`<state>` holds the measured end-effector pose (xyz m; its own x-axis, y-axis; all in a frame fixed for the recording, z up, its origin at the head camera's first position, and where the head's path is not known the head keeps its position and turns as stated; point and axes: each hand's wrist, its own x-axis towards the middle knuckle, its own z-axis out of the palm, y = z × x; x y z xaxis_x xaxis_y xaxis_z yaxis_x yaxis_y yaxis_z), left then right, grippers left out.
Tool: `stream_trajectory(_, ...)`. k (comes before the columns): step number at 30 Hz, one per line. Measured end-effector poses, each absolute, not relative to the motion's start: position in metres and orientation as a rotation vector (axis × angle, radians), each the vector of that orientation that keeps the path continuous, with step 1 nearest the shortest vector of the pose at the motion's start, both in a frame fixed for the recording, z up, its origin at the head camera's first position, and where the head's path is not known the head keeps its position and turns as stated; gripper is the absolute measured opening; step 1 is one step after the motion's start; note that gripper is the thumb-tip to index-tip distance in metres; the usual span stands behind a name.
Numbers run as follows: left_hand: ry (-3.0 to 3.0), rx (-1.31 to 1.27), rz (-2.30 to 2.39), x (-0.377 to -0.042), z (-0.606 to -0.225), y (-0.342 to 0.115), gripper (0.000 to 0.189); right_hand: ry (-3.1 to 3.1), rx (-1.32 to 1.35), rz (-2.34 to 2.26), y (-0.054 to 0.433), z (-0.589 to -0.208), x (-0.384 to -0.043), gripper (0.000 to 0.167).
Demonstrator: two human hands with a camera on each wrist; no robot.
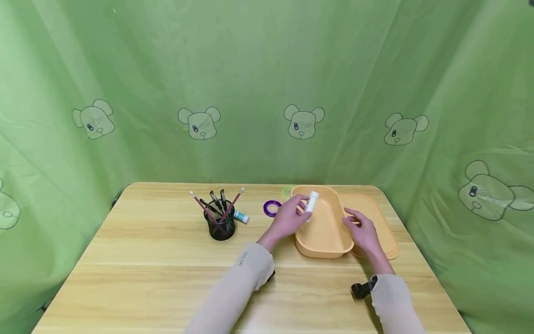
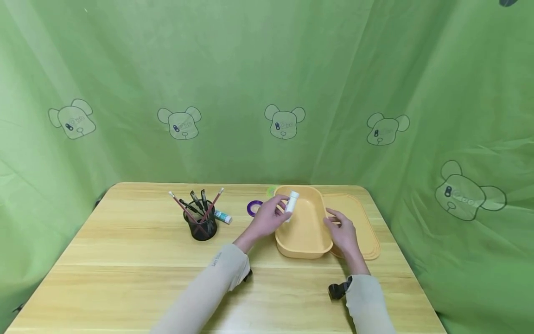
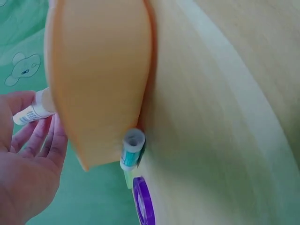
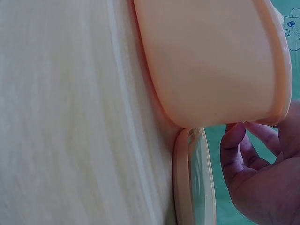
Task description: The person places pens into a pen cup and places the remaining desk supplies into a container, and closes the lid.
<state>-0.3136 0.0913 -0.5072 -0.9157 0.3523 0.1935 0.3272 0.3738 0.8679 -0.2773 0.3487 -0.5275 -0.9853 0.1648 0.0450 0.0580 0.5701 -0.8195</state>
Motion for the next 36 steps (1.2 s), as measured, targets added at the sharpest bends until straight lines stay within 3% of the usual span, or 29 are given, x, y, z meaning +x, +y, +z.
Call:
stream_trajectory(15,3.035,1.048,0.754,-0.31,-0.523,0.11,0.043,-2.693,-0.182,1.376,0.35,-0.528,-0.276,0.049)
stream_trajectory(36,3.086,0.968,0.379,-0.306,-0.519,0.123,0.034,-2.69,-0.189,1.4,0.352,-0.53,-0.278,0.051)
